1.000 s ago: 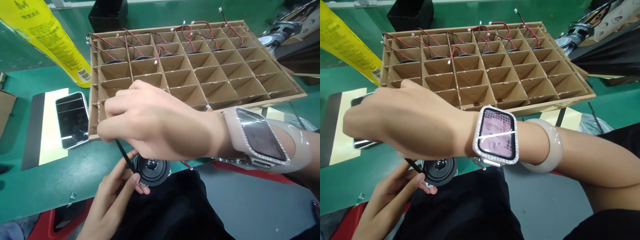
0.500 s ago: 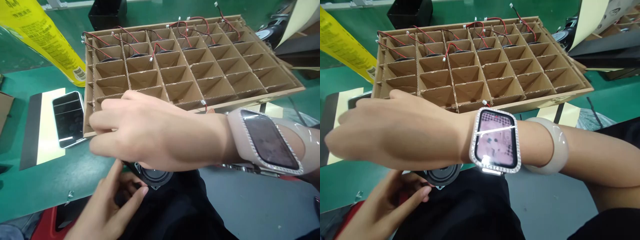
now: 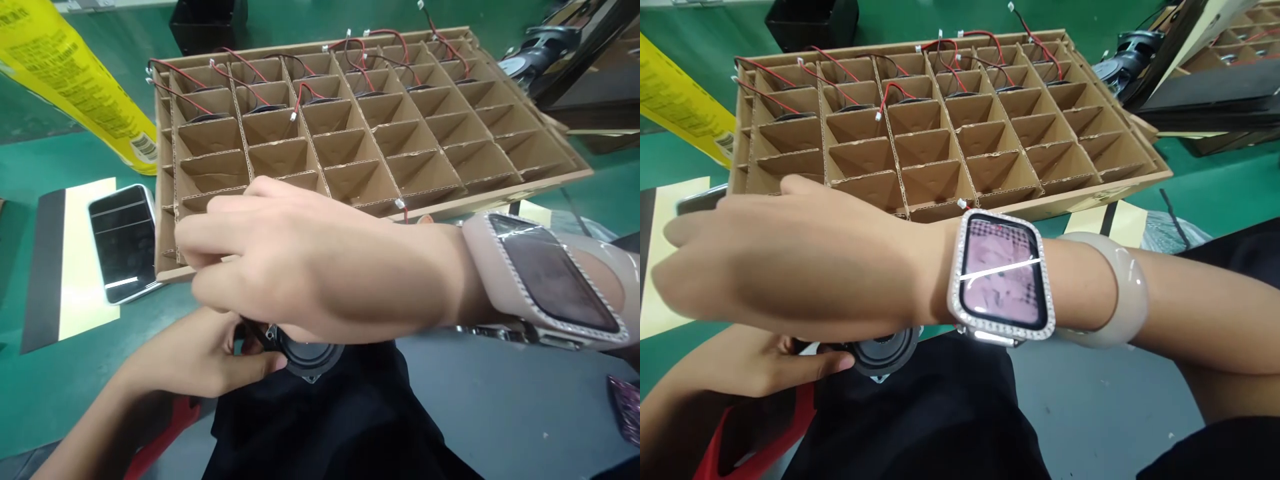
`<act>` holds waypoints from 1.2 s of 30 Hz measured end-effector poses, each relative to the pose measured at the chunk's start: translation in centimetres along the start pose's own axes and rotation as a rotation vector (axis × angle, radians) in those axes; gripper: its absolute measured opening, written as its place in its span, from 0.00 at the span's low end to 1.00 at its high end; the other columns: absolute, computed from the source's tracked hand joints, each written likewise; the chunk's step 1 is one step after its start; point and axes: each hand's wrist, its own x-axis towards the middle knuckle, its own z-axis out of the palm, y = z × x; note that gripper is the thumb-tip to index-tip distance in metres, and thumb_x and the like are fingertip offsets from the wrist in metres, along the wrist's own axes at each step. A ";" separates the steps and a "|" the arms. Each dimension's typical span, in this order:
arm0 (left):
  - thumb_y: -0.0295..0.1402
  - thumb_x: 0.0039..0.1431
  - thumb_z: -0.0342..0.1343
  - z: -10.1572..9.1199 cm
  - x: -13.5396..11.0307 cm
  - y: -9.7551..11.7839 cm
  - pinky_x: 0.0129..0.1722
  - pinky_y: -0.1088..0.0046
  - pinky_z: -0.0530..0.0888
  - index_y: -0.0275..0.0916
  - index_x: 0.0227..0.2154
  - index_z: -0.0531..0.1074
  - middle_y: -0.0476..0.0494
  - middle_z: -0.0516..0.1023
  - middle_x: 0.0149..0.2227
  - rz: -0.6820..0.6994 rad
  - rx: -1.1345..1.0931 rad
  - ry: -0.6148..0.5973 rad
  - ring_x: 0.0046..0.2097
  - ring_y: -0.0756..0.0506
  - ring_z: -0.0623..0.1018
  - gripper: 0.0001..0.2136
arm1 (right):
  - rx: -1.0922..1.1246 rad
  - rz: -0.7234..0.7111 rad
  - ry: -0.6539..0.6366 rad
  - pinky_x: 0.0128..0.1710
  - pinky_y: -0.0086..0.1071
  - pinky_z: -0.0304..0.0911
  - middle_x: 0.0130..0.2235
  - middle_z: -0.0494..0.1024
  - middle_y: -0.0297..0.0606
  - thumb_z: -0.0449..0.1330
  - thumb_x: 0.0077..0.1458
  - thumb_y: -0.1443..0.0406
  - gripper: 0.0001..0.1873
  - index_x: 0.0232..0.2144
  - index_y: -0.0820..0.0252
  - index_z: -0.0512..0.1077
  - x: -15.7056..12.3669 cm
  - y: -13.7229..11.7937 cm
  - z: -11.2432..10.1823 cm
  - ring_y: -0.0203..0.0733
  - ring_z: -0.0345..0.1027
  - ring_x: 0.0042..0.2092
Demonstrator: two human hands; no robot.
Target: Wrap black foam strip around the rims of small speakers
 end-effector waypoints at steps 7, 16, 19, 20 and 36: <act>0.38 0.52 0.62 1.9 -1.4 -0.4 0.23 0.77 0.73 0.43 0.29 0.74 0.48 0.77 0.27 -0.100 -0.213 0.072 0.27 0.46 0.77 0.06 | 0.079 -0.021 0.047 0.37 0.31 0.43 0.44 0.64 0.32 0.47 0.63 0.68 0.13 0.37 0.61 0.72 -0.2 0.2 1.1 0.27 0.46 0.36; 0.43 0.63 0.52 4.9 -3.6 0.8 0.32 0.75 0.72 0.45 0.28 0.74 0.50 0.79 0.28 -0.242 -0.385 0.079 0.32 0.48 0.78 0.12 | 0.231 -0.019 0.033 0.39 0.32 0.41 0.39 0.66 0.32 0.56 0.59 0.65 0.08 0.31 0.64 0.72 -1.1 -0.3 2.2 0.29 0.46 0.36; 0.43 0.65 0.51 7.1 -4.2 1.4 0.41 0.74 0.73 0.47 0.38 0.73 0.53 0.79 0.33 -0.288 -0.507 0.203 0.37 0.48 0.79 0.09 | 0.247 -0.042 0.040 0.40 0.32 0.41 0.36 0.66 0.33 0.52 0.59 0.70 0.10 0.29 0.64 0.72 -1.7 -0.5 2.7 0.29 0.43 0.34; 0.42 0.66 0.51 7.8 -4.3 1.6 0.42 0.74 0.73 0.47 0.39 0.72 0.54 0.78 0.33 -0.284 -0.529 0.251 0.37 0.49 0.79 0.08 | 0.246 -0.048 0.053 0.41 0.33 0.41 0.37 0.66 0.33 0.51 0.59 0.70 0.11 0.29 0.64 0.72 -1.9 -0.6 2.8 0.29 0.43 0.34; 0.40 0.63 0.53 5.8 -3.5 1.9 0.36 0.77 0.72 0.45 0.32 0.71 0.54 0.75 0.25 -0.337 -0.602 0.148 0.32 0.50 0.77 0.07 | 0.270 0.029 0.045 0.31 0.26 0.43 0.29 0.69 0.31 0.42 0.60 0.69 0.11 0.41 0.60 0.61 -2.6 -0.9 2.8 0.30 0.50 0.28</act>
